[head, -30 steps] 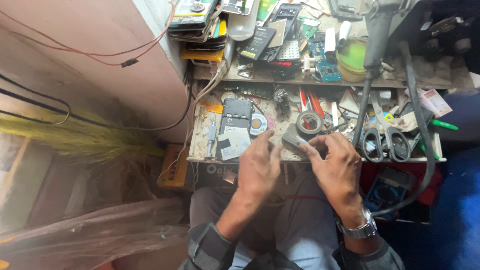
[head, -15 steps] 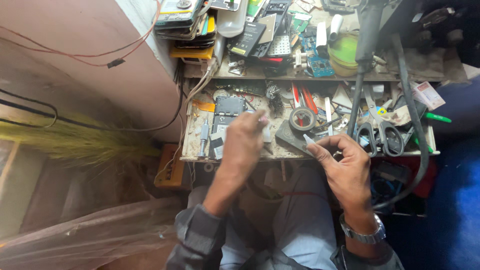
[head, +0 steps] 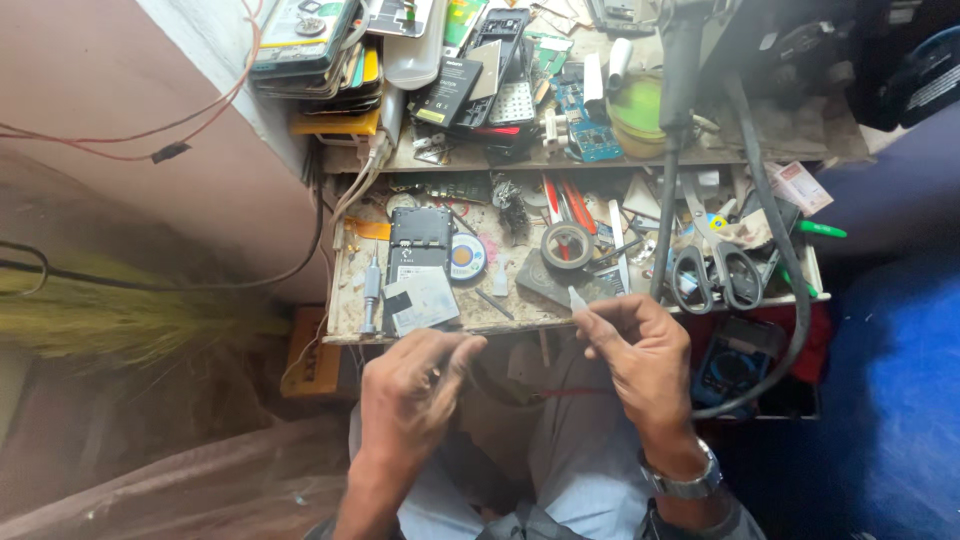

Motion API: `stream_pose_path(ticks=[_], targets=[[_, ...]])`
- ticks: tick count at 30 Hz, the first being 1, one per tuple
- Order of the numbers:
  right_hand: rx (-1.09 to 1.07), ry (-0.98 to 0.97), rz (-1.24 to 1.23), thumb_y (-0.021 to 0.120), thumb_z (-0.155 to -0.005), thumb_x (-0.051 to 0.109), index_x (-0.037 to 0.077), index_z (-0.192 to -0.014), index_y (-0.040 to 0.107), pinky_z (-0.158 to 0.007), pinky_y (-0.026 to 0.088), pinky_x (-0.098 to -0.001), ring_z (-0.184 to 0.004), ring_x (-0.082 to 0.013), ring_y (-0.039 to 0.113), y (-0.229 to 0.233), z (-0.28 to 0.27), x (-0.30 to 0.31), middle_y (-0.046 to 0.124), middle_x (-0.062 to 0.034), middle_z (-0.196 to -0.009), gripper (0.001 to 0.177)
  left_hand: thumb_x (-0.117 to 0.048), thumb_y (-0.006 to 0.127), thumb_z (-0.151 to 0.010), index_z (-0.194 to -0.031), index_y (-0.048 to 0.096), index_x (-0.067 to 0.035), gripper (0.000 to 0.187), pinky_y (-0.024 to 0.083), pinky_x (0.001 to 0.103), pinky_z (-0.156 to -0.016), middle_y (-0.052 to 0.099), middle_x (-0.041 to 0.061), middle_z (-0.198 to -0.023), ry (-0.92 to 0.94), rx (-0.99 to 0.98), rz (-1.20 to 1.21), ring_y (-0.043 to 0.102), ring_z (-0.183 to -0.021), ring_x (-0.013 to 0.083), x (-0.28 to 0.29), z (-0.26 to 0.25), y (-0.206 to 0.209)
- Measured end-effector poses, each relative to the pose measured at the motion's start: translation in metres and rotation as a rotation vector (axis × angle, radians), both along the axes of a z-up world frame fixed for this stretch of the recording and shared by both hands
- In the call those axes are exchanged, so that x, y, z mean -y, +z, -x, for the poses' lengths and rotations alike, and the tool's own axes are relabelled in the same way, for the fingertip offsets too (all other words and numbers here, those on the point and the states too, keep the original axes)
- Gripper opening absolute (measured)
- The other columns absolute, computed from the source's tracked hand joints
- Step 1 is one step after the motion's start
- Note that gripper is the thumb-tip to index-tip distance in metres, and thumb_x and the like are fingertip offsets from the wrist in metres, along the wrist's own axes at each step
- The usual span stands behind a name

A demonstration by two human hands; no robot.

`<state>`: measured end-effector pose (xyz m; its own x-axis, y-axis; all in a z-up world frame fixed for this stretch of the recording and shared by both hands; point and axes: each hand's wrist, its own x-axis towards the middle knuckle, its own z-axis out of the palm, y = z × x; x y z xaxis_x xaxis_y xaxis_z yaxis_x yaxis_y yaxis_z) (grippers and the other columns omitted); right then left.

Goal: The person repairs a mobile phone by handling a battery, a back cover, and using scissors to cut a small component on a cluttered workbench.

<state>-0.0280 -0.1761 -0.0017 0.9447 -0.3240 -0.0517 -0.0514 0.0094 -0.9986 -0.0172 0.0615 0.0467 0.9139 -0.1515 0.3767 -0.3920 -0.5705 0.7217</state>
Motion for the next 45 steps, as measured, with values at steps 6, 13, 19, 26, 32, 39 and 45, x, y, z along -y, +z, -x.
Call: stream_pose_path(ticks=[6,13,19,26,32,39,45], targets=[[0.182,-0.033,0.706,0.081,-0.087,0.015,0.005,-0.100,0.077,-0.065,0.052,-0.0303,-0.074,-0.0168,0.070,0.020,-0.020,-0.002,0.075,-0.0073,-0.090,0.016,-0.018,0.078,-0.087,-0.114,0.072,-0.005,0.031,0.054,0.041,-0.087,0.071,0.013,-0.118,0.087,0.135,-0.309,0.067,-0.105,0.0310,-0.021,-0.015,-0.002],[0.234,-0.070,0.900,0.081,-0.086,0.015,0.005,-0.098,0.077,-0.067,0.052,-0.0379,-0.077,-0.0286,0.068,0.025,-0.025,-0.001,0.071,-0.0127,-0.092,0.017,-0.029,0.080,-0.082,-0.131,0.059,-0.002,0.060,0.040,0.049,-0.107,0.063,0.017,-0.133,-0.040,0.164,-0.462,0.055,-0.126,0.0374,-0.041,-0.043,-0.021],[0.192,-0.160,1.275,0.073,-0.100,0.015,0.006,-0.104,0.077,-0.073,0.053,-0.0418,-0.083,-0.0345,0.069,0.034,-0.054,0.031,0.071,-0.0139,-0.095,0.012,-0.031,0.084,-0.074,-0.137,0.056,-0.003,0.075,0.043,0.049,-0.097,0.063,0.017,-0.116,-0.045,0.137,-0.359,0.058,-0.111,0.0376,-0.047,-0.047,-0.014],[-0.236,0.121,1.869,0.067,-0.090,0.015,0.011,-0.083,0.079,-0.058,0.058,-0.0376,-0.074,-0.0279,0.075,0.039,-0.094,0.045,0.075,-0.0100,-0.080,0.014,-0.008,0.078,-0.085,-0.120,0.070,-0.004,0.036,0.054,0.031,-0.082,0.066,0.010,-0.104,-0.076,-0.072,0.141,0.068,-0.093,0.0197,-0.052,-0.047,-0.011],[-0.299,0.095,1.856,0.067,-0.090,0.018,0.012,-0.080,0.078,-0.050,0.056,-0.0376,-0.068,-0.0279,0.075,0.041,-0.102,0.044,0.075,-0.0094,-0.078,0.016,-0.011,0.073,-0.095,-0.116,0.067,0.000,0.025,0.052,0.028,-0.084,0.067,0.009,-0.102,0.047,-0.189,0.443,0.064,-0.094,0.0158,-0.058,-0.029,-0.018],[0.176,-0.045,1.696,0.075,-0.089,0.027,0.006,-0.089,0.072,-0.063,0.055,-0.0429,-0.072,-0.0320,0.071,0.061,-0.086,0.058,0.072,-0.0121,-0.086,0.021,-0.012,0.052,-0.106,-0.138,0.041,0.000,0.036,0.061,0.030,-0.079,0.070,0.017,-0.113,-0.006,-0.384,0.936,0.073,-0.094,0.0182,-0.054,-0.010,-0.023],[0.490,-0.075,1.272,0.077,-0.103,0.006,-0.001,-0.102,0.067,-0.072,0.056,-0.0363,-0.080,-0.0264,0.072,0.087,-0.061,0.051,0.072,-0.0121,-0.088,0.013,-0.009,0.047,-0.102,-0.149,0.039,-0.013,0.048,0.064,0.034,-0.068,0.069,0.017,-0.114,0.018,-0.480,0.933,0.076,-0.087,0.0223,-0.026,0.004,-0.017]])
